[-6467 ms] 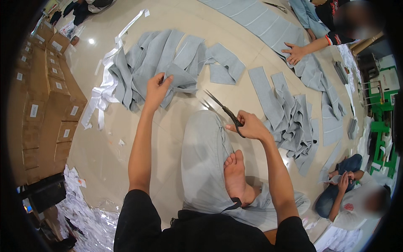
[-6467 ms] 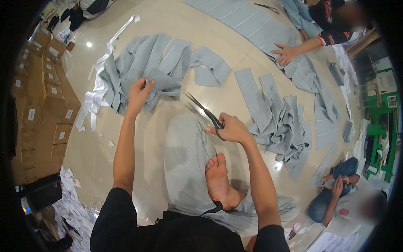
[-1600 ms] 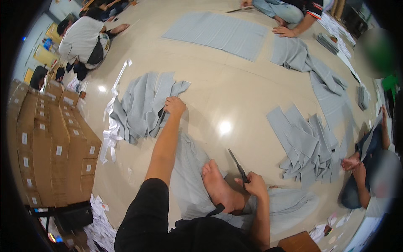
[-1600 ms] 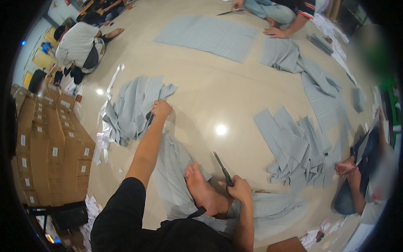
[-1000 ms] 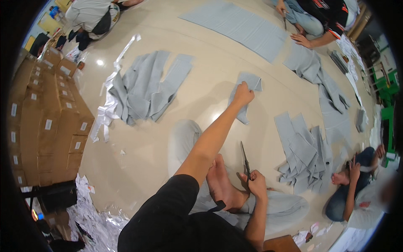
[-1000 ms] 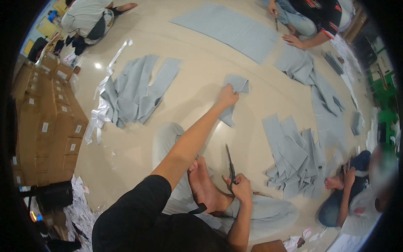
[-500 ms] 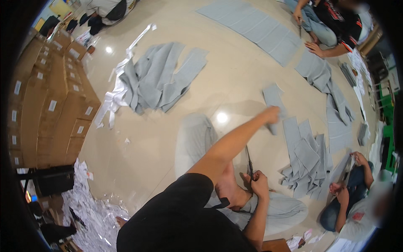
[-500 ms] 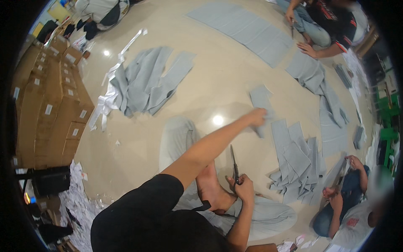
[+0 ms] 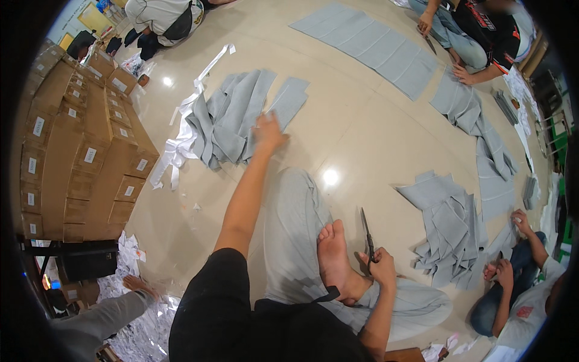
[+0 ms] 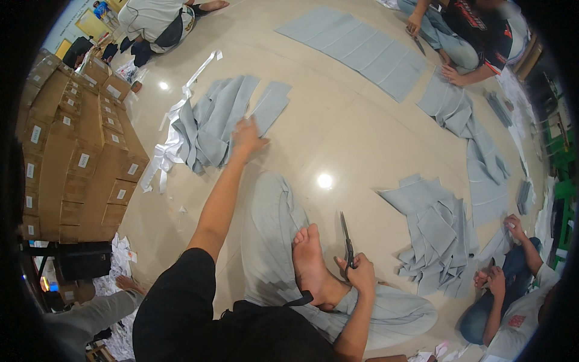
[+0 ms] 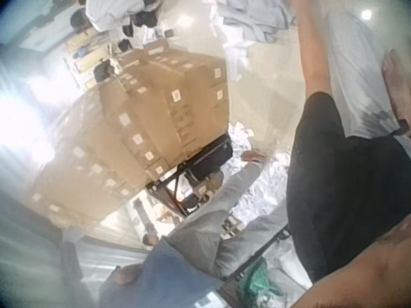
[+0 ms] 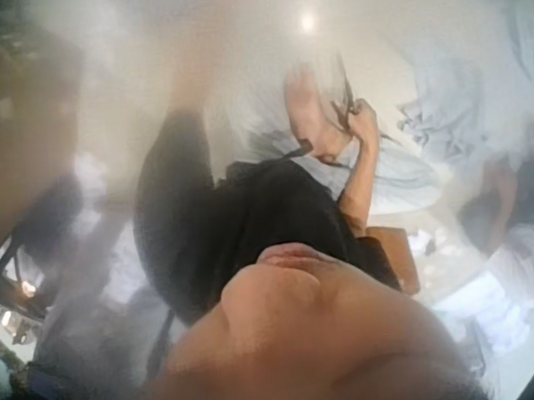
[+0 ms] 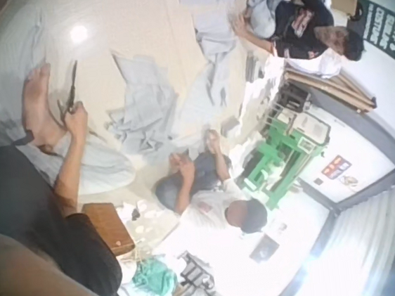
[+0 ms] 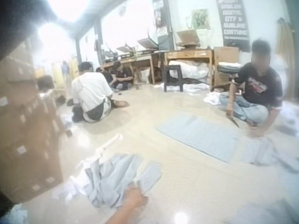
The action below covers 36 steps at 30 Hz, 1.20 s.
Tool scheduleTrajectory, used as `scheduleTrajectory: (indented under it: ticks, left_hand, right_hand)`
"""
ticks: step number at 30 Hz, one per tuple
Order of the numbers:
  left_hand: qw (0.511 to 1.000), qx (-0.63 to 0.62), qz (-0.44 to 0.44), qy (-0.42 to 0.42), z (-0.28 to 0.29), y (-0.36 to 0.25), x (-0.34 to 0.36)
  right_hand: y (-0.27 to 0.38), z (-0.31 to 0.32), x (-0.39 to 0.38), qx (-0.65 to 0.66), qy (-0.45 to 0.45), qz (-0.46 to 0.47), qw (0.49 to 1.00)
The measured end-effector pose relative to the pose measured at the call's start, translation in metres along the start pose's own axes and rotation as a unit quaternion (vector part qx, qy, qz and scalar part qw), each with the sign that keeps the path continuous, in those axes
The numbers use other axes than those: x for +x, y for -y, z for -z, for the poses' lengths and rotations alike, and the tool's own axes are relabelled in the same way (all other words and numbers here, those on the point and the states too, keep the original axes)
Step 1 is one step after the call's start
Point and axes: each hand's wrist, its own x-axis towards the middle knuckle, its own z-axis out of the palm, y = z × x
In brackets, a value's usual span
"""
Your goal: The person sits on the floor and uses scissors to cut a large piece of light gray fabric into smaller rectangular strips. They repeatedly pick up sections of the fabric, cut them, and place the resulting pieces into a pile on the floor.
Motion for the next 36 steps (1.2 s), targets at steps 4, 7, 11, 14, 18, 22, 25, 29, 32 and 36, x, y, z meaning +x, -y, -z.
scheduleTrajectory:
  ticks: [4, 7, 11, 14, 18, 22, 25, 29, 32, 36]
  left_hand:
    - [0.99, -0.016, 0.087, 0.112, 0.0, 0.045, -0.009]
    - [0.996, -0.017, 0.072, 0.059, -0.013, 0.033, -0.012]
    - [0.996, 0.063, 0.057, -0.031, -0.042, -0.002, -0.013]
    - [0.994, 0.091, 0.054, 0.019, -0.005, -0.046, -0.032]
    - [0.996, 0.091, 0.0, 0.021, -0.009, -0.052, -0.035]
    - [0.999, 0.042, -0.031, -0.008, -0.029, -0.047, -0.027]
    - [0.995, -0.096, -0.005, 0.003, -0.01, -0.045, -0.017]
    - [0.938, -0.339, -0.072, -0.024, 0.032, -0.006, 0.017]
    - [0.882, -0.456, -0.117, -0.017, 0.097, 0.011, 0.023]
    - [0.86, -0.49, -0.138, -0.031, 0.151, 0.036, 0.024]
  right_hand:
    - [0.004, 0.002, 0.001, -0.002, 0.017, -0.014, 1.0]
    - [-0.001, 0.001, 0.003, -0.011, 0.016, -0.009, 1.0]
    - [-0.015, -0.009, 0.006, 0.015, 0.016, 0.006, 1.0]
    - [-0.015, -0.005, 0.004, 0.002, 0.006, 0.002, 1.0]
    - [-0.008, -0.007, 0.003, 0.008, 0.004, 0.01, 1.0]
    - [-0.01, -0.012, 0.005, 0.013, 0.014, -0.005, 1.0]
    - [-0.017, -0.011, 0.007, 0.015, 0.015, -0.009, 1.0]
    - [0.005, -0.003, 0.002, -0.029, -0.029, -0.041, 0.998]
    - [-0.006, -0.003, 0.007, -0.098, -0.123, -0.028, 0.987]
    - [-0.021, -0.003, 0.023, -0.123, -0.107, -0.036, 0.986]
